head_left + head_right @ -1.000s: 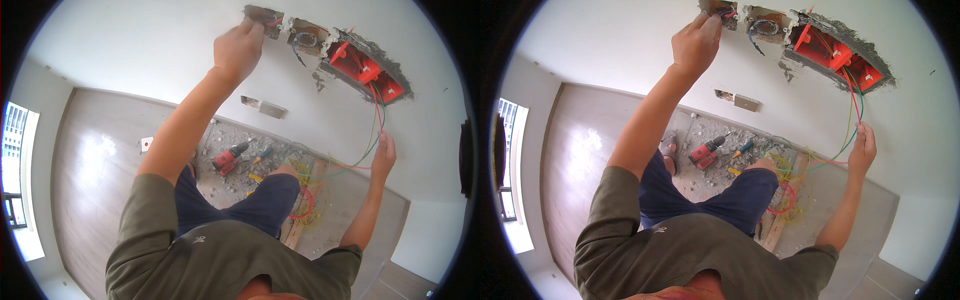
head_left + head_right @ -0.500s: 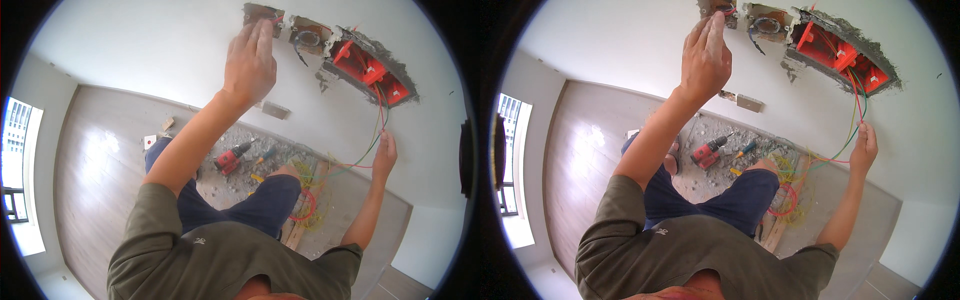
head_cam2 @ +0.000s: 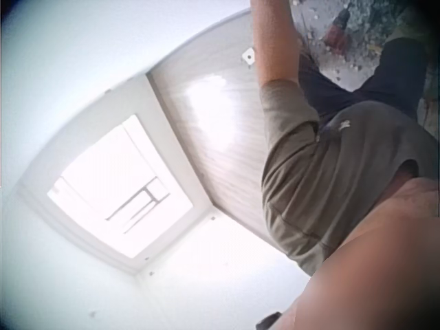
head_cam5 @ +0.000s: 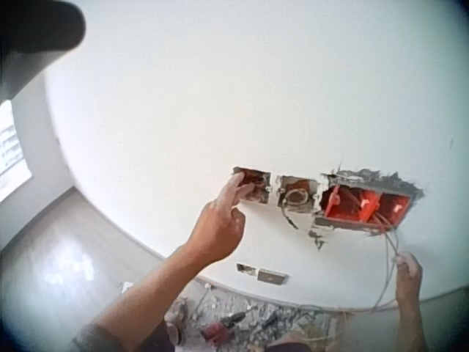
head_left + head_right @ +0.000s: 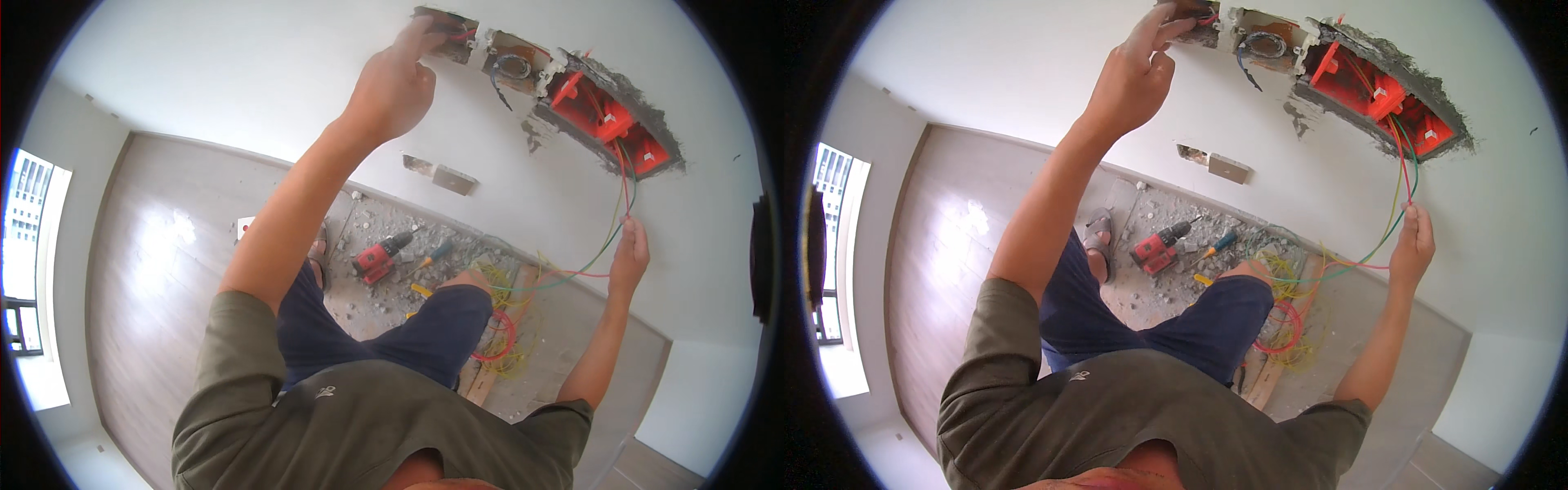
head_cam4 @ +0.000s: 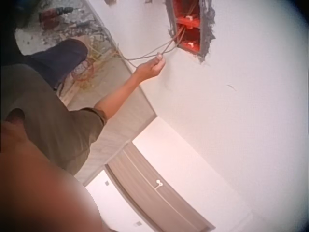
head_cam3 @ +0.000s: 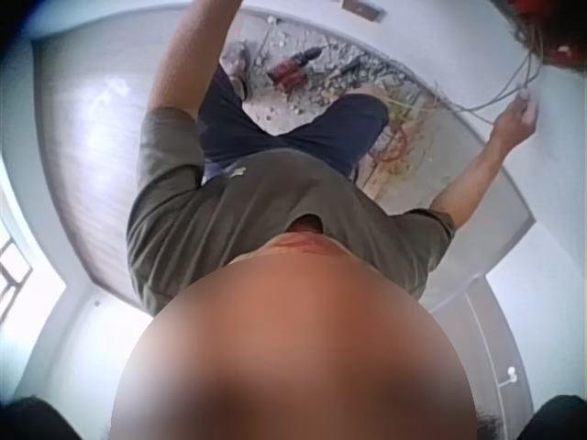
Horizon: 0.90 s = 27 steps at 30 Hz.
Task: The person is wiring and preparing electrical outlet boxes in a wall.
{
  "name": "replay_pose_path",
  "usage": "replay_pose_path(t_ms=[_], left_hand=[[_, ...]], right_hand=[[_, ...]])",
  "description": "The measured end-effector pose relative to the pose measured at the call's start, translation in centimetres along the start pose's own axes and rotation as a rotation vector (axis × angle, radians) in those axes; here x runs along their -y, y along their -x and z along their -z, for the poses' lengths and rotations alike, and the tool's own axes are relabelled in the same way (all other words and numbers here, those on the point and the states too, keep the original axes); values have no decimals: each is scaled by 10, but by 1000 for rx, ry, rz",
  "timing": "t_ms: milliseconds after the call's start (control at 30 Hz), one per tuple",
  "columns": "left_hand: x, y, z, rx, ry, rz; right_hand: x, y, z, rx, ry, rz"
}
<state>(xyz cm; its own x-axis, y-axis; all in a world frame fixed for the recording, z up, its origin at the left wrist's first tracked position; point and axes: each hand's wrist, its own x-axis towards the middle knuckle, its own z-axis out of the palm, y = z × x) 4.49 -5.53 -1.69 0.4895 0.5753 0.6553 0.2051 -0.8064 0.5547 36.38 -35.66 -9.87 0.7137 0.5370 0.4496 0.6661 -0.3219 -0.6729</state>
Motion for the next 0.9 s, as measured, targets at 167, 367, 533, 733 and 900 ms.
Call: replay_pose_path(t_ms=[167,367,533,733,900], left_hand=[[-4,3,-8,-150,-154,-130],[-23,-7,-7,42,-232,143],[5,4,-18,-20,-124,-23],[-19,-3,10,-75,-56,-74],[-32,-3,-7,-90,-11,21]], right_hand=[[11,6,1,18,-38,-50],[18,13,6,21,1,-38],[24,14,3,48,-30,-89],[25,20,9,-17,42,30],[23,21,5,-59,-63,-18]])
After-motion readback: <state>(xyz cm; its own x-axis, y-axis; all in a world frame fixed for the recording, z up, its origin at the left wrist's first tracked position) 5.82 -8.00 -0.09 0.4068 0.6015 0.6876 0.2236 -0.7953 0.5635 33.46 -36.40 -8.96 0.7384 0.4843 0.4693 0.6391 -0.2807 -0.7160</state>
